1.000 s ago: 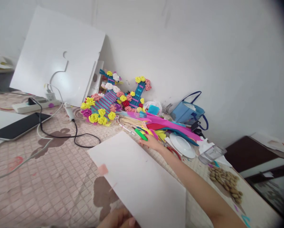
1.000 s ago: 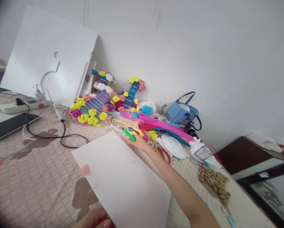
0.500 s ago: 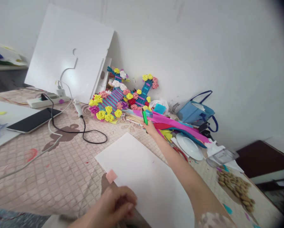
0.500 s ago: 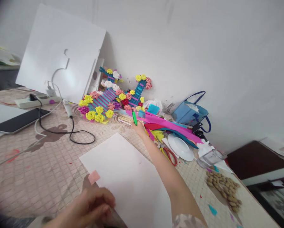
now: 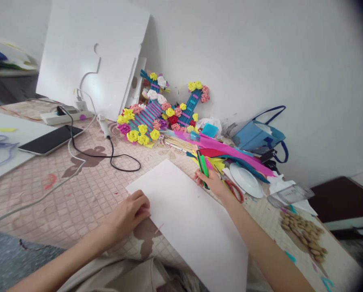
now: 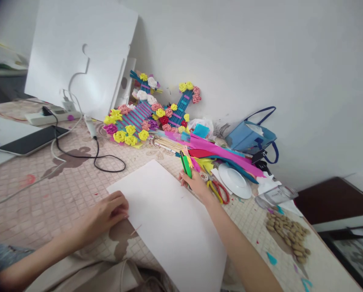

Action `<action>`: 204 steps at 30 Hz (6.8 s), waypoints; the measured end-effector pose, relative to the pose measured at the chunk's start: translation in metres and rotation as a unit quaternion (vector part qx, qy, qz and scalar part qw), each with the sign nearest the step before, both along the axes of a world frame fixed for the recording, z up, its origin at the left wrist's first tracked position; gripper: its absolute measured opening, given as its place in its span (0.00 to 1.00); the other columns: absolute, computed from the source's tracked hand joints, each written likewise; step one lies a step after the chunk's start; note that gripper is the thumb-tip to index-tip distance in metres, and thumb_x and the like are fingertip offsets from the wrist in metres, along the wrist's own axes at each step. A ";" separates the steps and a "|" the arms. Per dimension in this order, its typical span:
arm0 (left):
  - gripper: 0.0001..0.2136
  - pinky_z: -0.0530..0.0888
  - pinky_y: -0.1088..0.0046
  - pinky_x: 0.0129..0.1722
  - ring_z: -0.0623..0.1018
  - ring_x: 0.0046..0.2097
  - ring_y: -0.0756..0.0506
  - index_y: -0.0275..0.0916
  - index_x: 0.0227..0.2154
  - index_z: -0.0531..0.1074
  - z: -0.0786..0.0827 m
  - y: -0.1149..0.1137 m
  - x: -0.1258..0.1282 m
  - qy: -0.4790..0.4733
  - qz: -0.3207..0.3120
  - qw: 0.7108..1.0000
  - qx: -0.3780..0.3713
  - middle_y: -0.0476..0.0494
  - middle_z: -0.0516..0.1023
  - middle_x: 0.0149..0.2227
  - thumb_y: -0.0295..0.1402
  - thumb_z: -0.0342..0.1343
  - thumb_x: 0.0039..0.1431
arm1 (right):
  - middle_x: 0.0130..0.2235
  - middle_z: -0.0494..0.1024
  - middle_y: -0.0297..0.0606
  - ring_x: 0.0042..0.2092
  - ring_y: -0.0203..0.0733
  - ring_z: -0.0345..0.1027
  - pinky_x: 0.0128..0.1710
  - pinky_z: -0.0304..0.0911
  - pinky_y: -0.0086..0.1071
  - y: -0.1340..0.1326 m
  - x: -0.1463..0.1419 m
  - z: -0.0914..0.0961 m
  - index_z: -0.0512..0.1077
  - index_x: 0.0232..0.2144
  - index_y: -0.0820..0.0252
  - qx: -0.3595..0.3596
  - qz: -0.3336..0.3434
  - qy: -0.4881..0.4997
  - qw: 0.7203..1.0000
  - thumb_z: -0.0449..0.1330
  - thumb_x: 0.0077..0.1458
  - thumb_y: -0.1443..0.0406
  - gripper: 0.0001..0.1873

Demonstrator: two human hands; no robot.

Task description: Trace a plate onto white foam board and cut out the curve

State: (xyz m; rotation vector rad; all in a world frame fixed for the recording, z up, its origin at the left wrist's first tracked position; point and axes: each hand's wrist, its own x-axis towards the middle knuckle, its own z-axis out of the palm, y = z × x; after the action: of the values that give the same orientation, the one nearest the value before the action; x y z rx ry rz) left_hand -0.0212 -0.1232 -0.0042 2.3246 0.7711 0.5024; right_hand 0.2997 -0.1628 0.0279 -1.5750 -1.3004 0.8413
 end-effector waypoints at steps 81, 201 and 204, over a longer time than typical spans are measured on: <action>0.07 0.66 0.52 0.51 0.69 0.53 0.35 0.32 0.35 0.73 0.018 0.187 0.136 0.055 0.000 0.953 0.296 0.32 0.72 0.49 0.24 0.50 0.62 | 0.34 0.70 0.34 0.24 0.33 0.59 0.23 0.58 0.30 -0.011 -0.009 -0.049 0.64 0.41 0.53 0.046 -0.035 0.079 0.995 0.51 0.60 0.55 0.11; 0.15 0.65 0.62 0.58 0.70 0.57 0.40 0.41 0.50 0.69 0.021 0.020 0.071 0.022 -0.363 0.919 0.155 0.43 0.70 0.57 0.28 0.55 0.59 | 0.37 0.71 0.43 0.40 0.48 0.66 0.39 0.61 0.39 -0.081 0.091 -0.034 0.64 0.37 0.59 -0.090 -0.222 -0.479 0.844 0.55 0.55 0.55 0.14; 0.18 0.64 0.63 0.59 0.69 0.58 0.41 0.41 0.52 0.69 0.020 0.019 0.074 0.017 -0.358 0.920 0.157 0.42 0.70 0.57 0.29 0.57 0.58 | 0.37 0.71 0.42 0.39 0.47 0.67 0.38 0.61 0.38 -0.083 0.102 -0.037 0.63 0.36 0.58 -0.093 -0.233 -0.466 0.848 0.54 0.55 0.54 0.14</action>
State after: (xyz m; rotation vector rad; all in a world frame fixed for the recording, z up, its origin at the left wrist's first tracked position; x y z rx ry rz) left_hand 0.0527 -0.1043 0.0160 2.6888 -0.1977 0.2600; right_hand 0.4018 -0.2456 -0.0095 -2.4708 -1.3615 -0.1839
